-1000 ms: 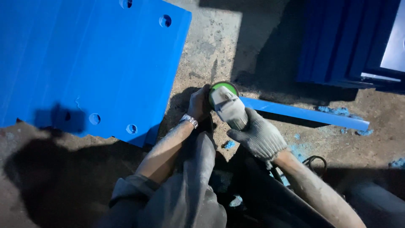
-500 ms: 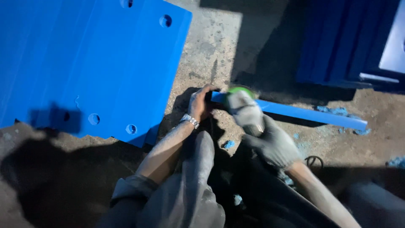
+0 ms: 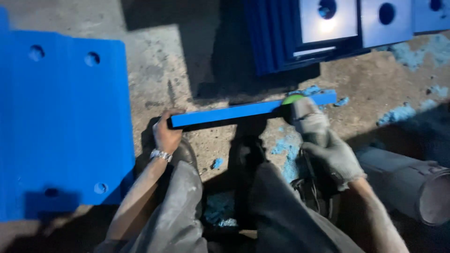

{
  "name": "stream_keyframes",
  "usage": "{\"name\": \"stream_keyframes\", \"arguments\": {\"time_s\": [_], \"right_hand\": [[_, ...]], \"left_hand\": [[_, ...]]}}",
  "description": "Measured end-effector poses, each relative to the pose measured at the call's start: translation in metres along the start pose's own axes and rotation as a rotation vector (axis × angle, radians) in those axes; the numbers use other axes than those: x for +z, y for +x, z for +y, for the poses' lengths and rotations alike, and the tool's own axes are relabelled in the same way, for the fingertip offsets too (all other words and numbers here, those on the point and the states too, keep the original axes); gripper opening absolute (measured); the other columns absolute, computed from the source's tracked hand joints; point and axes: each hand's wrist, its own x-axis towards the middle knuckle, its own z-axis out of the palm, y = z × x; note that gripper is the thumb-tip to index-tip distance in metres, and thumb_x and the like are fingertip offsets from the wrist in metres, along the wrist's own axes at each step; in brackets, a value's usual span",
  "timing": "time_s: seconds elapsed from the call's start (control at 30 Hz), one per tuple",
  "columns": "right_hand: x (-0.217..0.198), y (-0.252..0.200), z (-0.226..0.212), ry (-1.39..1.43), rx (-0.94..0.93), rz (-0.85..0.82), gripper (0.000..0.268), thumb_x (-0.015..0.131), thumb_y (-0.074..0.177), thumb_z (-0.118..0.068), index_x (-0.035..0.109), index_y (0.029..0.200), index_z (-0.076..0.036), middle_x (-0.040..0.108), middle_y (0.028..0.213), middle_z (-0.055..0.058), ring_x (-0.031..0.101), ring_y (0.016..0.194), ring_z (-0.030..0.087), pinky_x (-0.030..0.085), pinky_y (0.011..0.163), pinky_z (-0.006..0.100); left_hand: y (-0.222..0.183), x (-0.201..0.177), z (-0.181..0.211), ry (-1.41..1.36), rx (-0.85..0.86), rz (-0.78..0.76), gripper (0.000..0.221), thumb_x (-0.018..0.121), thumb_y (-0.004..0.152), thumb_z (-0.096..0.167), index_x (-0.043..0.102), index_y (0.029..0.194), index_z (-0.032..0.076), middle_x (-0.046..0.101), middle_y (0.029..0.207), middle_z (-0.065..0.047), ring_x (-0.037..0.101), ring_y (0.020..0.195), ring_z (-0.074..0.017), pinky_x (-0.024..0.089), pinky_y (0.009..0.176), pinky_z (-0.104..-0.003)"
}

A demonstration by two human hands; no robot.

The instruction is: Grinding the edges of blue plastic or coated metal parts with an angle grinder.

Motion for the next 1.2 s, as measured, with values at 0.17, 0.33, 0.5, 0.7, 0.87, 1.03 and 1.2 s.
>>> {"name": "stream_keyframes", "arguments": {"time_s": [0.17, 0.33, 0.5, 0.7, 0.87, 1.03, 1.2], "right_hand": [[-0.065, 0.052, 0.098, 0.152, 0.068, 0.259, 0.056, 0.077, 0.091, -0.039, 0.067, 0.126, 0.004, 0.071, 0.104, 0.017, 0.063, 0.088, 0.026, 0.049, 0.082, 0.035], [-0.076, 0.051, 0.175, 0.173, 0.059, 0.332, 0.056, 0.07, 0.097, -0.042, 0.066, 0.132, 0.002, 0.07, 0.112, 0.02, 0.061, 0.095, 0.031, 0.045, 0.086, 0.04], [-0.046, 0.008, 0.17, 0.207, 0.028, 0.319, 0.053, 0.068, 0.1, -0.039, 0.066, 0.134, 0.002, 0.07, 0.113, 0.023, 0.061, 0.096, 0.034, 0.043, 0.086, 0.042], [-0.005, 0.032, 0.218, 0.456, -0.06, 0.259, 0.041, 0.072, 0.098, -0.021, 0.066, 0.126, 0.009, 0.066, 0.102, 0.02, 0.056, 0.087, 0.027, 0.042, 0.079, 0.036], [0.01, 0.047, 0.212, 0.361, -0.134, 0.247, 0.056, 0.078, 0.087, -0.011, 0.062, 0.138, 0.007, 0.07, 0.098, 0.027, 0.062, 0.087, 0.034, 0.047, 0.083, 0.041], [0.001, -0.022, 0.081, 0.298, -0.121, 0.226, 0.058, 0.081, 0.077, -0.009, 0.064, 0.131, 0.003, 0.073, 0.1, 0.024, 0.065, 0.086, 0.032, 0.049, 0.082, 0.041], [-0.003, -0.073, -0.019, 0.353, -0.096, 0.116, 0.07, 0.081, 0.068, 0.006, 0.062, 0.136, 0.003, 0.077, 0.109, 0.025, 0.071, 0.095, 0.035, 0.053, 0.088, 0.043]], "left_hand": [[0.002, -0.009, 0.023, 0.084, 0.024, -0.03, 0.042, 0.064, 0.072, -0.006, 0.068, 0.108, 0.014, 0.076, 0.099, -0.004, 0.07, 0.082, -0.0257, 0.053, 0.075, -0.038], [0.018, -0.047, 0.067, -0.105, 0.167, -0.081, 0.034, 0.068, 0.074, -0.007, 0.06, 0.103, 0.009, 0.072, 0.109, -0.005, 0.068, 0.098, -0.022, 0.053, 0.09, -0.035], [0.039, -0.133, 0.195, -0.273, 0.376, -0.071, 0.033, 0.066, 0.083, -0.004, 0.055, 0.112, 0.007, 0.058, 0.11, -0.006, 0.07, 0.113, -0.0276, 0.06, 0.108, -0.043], [0.043, -0.201, 0.335, 0.125, 0.701, 0.079, 0.047, 0.058, 0.065, -0.012, 0.067, 0.11, 0.001, 0.065, 0.11, -0.012, 0.049, 0.094, -0.0246, 0.045, 0.08, -0.037], [0.07, -0.173, 0.323, 0.296, 0.945, 0.06, 0.045, 0.066, 0.072, -0.022, 0.073, 0.108, 0.004, 0.061, 0.102, -0.009, 0.043, 0.059, -0.0102, 0.039, 0.036, -0.02], [0.069, -0.156, 0.314, 0.167, 0.831, 0.099, 0.046, 0.066, 0.064, -0.014, 0.069, 0.104, 0.008, 0.066, 0.1, -0.004, 0.054, 0.072, -0.0151, 0.044, 0.052, -0.027], [0.082, -0.145, 0.289, 0.139, 0.742, 0.095, 0.058, 0.079, 0.061, -0.009, 0.063, 0.112, 0.015, 0.072, 0.112, 0.002, 0.068, 0.097, -0.0187, 0.062, 0.085, -0.035]]}}
